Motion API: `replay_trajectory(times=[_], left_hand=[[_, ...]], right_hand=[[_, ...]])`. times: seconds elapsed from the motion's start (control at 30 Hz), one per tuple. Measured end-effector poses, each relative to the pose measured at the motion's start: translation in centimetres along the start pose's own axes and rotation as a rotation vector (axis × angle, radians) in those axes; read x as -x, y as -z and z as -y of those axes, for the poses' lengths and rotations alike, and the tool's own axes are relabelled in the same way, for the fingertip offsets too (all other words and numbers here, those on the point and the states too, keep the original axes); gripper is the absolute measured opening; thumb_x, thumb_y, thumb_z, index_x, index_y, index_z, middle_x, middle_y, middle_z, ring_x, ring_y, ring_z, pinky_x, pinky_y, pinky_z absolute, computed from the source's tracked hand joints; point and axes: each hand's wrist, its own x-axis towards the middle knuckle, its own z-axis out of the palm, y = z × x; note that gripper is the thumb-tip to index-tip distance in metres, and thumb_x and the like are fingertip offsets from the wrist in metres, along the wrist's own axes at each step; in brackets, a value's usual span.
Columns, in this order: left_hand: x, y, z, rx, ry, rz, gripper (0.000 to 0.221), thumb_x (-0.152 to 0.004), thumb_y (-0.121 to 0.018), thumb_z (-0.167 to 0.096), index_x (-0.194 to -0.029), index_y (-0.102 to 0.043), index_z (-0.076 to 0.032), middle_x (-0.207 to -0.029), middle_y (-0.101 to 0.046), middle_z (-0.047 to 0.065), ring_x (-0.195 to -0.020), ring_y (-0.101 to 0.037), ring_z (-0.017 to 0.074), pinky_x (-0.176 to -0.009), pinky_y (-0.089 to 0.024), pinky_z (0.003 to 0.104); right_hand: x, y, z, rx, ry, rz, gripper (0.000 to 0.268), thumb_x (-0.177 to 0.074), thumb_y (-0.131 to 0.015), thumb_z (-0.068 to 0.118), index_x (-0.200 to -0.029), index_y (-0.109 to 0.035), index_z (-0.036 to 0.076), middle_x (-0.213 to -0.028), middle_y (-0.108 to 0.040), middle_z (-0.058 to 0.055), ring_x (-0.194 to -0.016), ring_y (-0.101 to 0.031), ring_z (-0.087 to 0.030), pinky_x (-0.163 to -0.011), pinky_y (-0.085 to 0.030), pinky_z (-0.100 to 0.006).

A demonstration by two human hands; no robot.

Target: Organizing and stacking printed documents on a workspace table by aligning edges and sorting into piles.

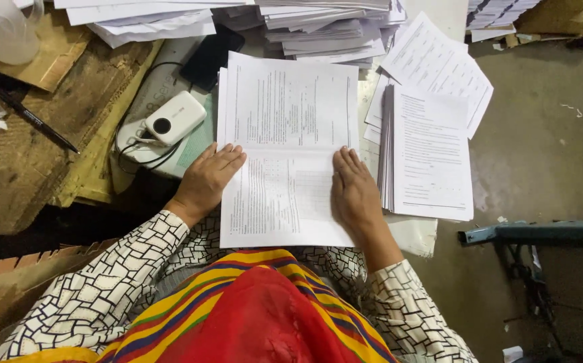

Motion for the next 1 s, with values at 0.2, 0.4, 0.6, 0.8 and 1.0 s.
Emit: replay_trajectory(times=[0.2,0.4,0.6,0.8,1.0], left_hand=[[-1.4,0.8,1.5,0.057,0.028,0.002,0.023,-0.094,-0.057,-0.021,-0.114,-0.066,-0.022,-0.104,-0.072,-0.002,-0.103,-0.068,0.0161,-0.111,-0.037,0.05],[-2.2,3.6,2.8,0.281,0.127,0.054,0.021,-0.092,-0.063,-0.028,-0.112,-0.066,-0.023,-0.099,-0.072,-0.003,-0.096,-0.069,0.0192,-0.115,-0.031,0.049],[-0.1,1.5,3.8,0.34,0.15,0.008,0.023,-0.086,-0.07,-0.027,-0.109,-0.07,-0.023,-0.102,-0.072,-0.002,-0.1,-0.067,0.0184,-0.114,-0.029,0.047],[1.0,-1.9,5.2,0.425,0.33,-0.031,0.022,-0.08,-0.077,-0.042,-0.096,-0.067,-0.031,-0.084,-0.068,-0.016,-0.087,-0.066,0.0085,-0.106,-0.038,0.035],[-2.4,1.2,2.5,0.381,0.486,-0.131,0.032,-0.082,-0.081,-0.032,-0.087,-0.055,-0.013,-0.069,-0.062,0.002,-0.072,-0.066,0.0263,-0.079,-0.048,0.043]], right_hand=[[-0.5,1.4,-4.6,-0.348,-0.049,0.067,0.036,-0.098,-0.044,0.014,-0.128,-0.063,0.005,-0.131,-0.059,-0.019,-0.13,-0.045,-0.035,-0.109,-0.036,-0.045],[-0.6,3.0,-3.9,-0.664,0.013,0.135,0.042,-0.084,-0.041,-0.01,-0.119,-0.062,-0.009,-0.121,-0.061,-0.031,-0.125,-0.045,-0.046,-0.108,-0.033,-0.055],[-1.6,-1.0,-6.0,-0.658,-0.032,0.054,0.029,-0.078,-0.072,0.002,-0.105,-0.074,0.013,-0.108,-0.072,-0.009,-0.118,-0.061,-0.026,-0.107,-0.04,-0.036],[-2.2,-2.5,-5.1,-0.761,-0.103,-0.118,0.021,-0.07,-0.083,0.012,-0.09,-0.075,0.01,-0.088,-0.072,-0.009,-0.09,-0.069,-0.022,-0.084,-0.052,-0.028],[-2.8,-1.5,-1.4,-0.772,-0.378,-0.196,0.017,-0.069,-0.077,0.012,-0.085,-0.071,0.009,-0.07,-0.065,-0.005,-0.074,-0.055,-0.013,-0.07,-0.047,-0.034]])
